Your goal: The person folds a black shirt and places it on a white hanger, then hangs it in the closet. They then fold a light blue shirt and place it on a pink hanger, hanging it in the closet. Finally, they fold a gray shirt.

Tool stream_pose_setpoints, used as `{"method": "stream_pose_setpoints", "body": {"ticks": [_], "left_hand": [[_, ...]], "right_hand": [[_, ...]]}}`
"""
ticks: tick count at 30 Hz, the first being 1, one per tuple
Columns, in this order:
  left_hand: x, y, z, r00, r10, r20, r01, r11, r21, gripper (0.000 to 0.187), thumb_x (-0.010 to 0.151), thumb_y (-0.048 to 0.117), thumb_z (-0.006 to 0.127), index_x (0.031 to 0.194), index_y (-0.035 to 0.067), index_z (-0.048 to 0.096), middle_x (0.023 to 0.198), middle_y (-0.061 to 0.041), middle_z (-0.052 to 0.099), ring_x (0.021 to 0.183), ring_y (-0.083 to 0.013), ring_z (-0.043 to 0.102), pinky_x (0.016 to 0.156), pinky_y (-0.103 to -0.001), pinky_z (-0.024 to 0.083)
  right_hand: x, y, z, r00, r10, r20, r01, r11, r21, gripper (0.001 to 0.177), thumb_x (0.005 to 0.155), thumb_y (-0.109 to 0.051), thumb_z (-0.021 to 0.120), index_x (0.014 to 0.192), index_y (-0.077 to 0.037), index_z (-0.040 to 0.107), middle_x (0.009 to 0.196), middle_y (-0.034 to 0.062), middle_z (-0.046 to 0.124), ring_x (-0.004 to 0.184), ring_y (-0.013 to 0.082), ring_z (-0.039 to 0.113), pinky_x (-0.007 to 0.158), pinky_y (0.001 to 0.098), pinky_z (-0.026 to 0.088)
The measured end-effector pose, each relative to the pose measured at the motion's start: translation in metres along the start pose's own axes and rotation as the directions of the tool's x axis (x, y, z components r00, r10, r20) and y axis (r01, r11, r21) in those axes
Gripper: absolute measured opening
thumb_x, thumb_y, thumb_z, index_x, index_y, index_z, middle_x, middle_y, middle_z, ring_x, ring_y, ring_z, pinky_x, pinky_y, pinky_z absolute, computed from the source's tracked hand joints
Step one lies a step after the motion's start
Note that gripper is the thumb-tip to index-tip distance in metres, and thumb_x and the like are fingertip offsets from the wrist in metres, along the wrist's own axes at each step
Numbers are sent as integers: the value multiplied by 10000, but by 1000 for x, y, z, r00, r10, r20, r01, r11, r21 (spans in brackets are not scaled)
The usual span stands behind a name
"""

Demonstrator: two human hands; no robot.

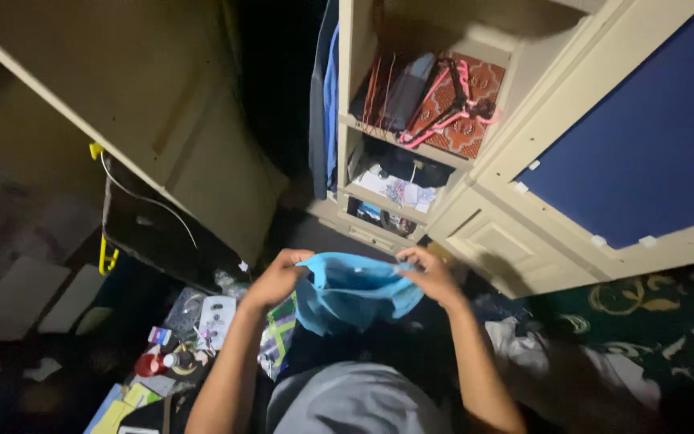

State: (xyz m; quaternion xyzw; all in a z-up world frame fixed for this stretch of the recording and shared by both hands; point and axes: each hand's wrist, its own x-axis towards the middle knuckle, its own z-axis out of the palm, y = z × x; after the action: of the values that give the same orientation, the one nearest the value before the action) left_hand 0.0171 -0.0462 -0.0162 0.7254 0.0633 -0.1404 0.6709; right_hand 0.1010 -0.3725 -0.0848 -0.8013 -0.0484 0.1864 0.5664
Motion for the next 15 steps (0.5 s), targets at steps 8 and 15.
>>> {"method": "stream_pose_setpoints", "body": {"ticks": [8,15], "left_hand": [[26,29,16,963,203,-178,-208,978,-10,325,755,-124,510,880,48,756,804,-14,675,802,-151,577,803,-315,495],[44,56,14,951,231,-207,-232,973,18,260,745,-124,532,765,63,711,702,-11,646,730,-138,564,726,-301,490]], "right_hand": [[31,-56,21,984,59,169,-83,986,142,678,869,-415,837,1388,-59,585,1290,238,613,1204,367,576,1036,514,458],[193,6,53,938,67,-340,-46,997,69,254,828,-455,824,1063,-379,769,1027,-117,768,856,83,745,709,226,584]]}}
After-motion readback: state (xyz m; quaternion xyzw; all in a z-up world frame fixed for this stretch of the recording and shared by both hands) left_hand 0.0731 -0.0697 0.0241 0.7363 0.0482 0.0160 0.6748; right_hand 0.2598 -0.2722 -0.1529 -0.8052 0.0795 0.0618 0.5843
